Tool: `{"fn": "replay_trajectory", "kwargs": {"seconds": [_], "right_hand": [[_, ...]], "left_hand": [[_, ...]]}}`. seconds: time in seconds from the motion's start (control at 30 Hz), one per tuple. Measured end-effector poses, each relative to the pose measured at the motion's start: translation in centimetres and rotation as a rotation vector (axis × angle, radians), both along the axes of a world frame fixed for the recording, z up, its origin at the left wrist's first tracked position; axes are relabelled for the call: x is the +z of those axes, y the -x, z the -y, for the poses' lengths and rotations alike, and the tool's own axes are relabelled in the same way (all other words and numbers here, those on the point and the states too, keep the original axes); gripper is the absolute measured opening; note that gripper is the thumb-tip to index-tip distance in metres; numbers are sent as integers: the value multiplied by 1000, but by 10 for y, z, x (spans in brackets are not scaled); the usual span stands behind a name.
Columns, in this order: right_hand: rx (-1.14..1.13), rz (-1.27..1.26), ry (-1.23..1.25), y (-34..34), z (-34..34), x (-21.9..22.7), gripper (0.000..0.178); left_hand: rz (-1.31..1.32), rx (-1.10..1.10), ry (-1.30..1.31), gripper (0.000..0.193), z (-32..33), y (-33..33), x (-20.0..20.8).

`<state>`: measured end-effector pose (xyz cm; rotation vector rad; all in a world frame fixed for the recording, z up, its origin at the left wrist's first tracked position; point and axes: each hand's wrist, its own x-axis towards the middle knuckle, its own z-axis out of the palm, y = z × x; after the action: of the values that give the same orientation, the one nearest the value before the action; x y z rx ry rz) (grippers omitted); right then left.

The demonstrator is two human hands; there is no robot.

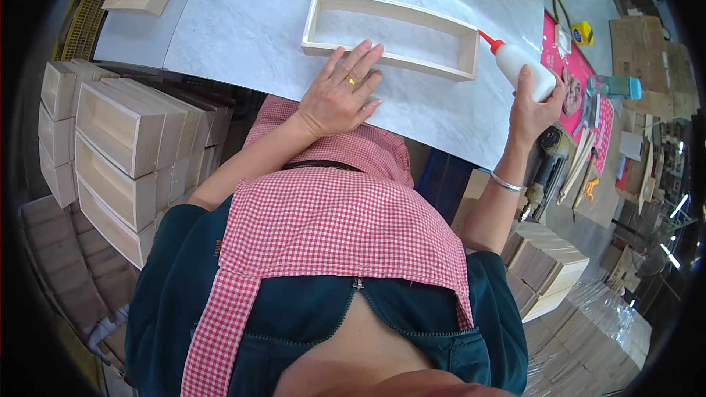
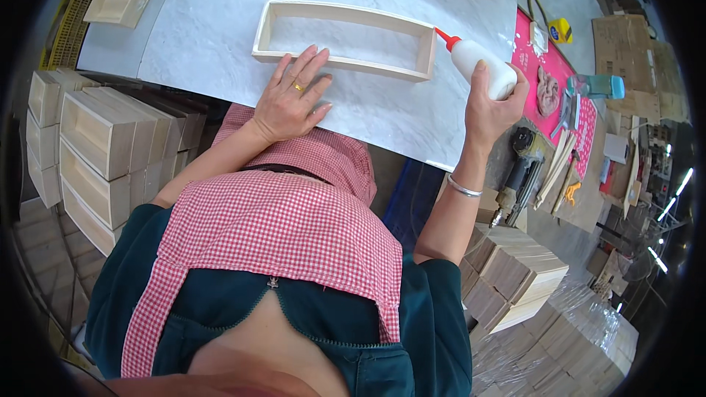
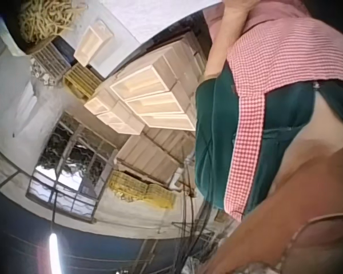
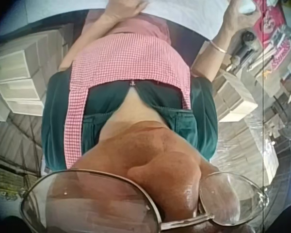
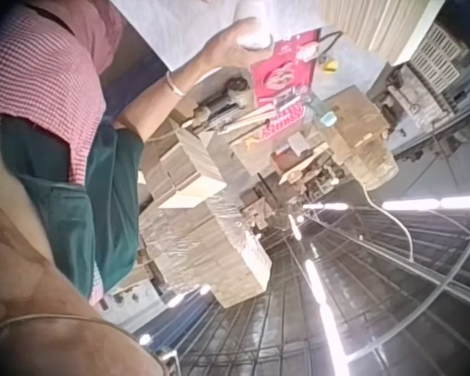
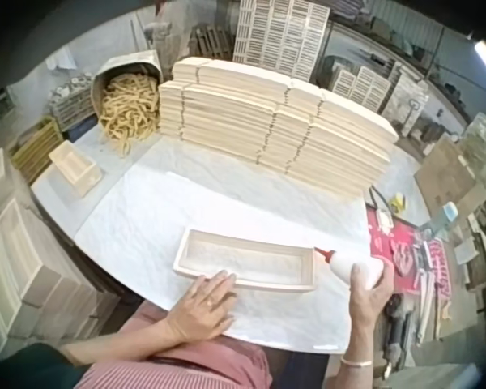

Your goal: Assemble wooden boxes by applying glue to the edges and securing the joints with a pneumatic nail gun.

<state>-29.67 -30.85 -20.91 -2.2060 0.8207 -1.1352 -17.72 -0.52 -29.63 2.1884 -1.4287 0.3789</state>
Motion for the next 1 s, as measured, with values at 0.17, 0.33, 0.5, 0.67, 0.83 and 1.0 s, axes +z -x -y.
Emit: {"fn": "replay_trajectory", "kwargs": {"seconds": [0.17, 0.33, 0.5, 0.67, 0.83, 1.0], "right_hand": [[-31, -14, 6, 9, -1, 3, 47], [-22, -56, 27, 29, -10, 8, 48], [-8, -107, -16, 53, -27, 20, 49], [10, -136, -222, 47, -57, 32, 42], [272, -1, -446, 9, -129, 22, 41], [489, 2, -282, -36, -175, -6, 40]], "left_hand": [[-10, 1, -8, 35, 0, 0, -1], [7, 6, 1, 34, 1, 0, 0], [-6, -1, 20, 33, 0, -1, 2], [15, -23, 52, 32, -4, -3, 2], [180, -103, 147, 32, -5, -4, -12], [2, -131, -33, 35, -11, -2, -20]]}}
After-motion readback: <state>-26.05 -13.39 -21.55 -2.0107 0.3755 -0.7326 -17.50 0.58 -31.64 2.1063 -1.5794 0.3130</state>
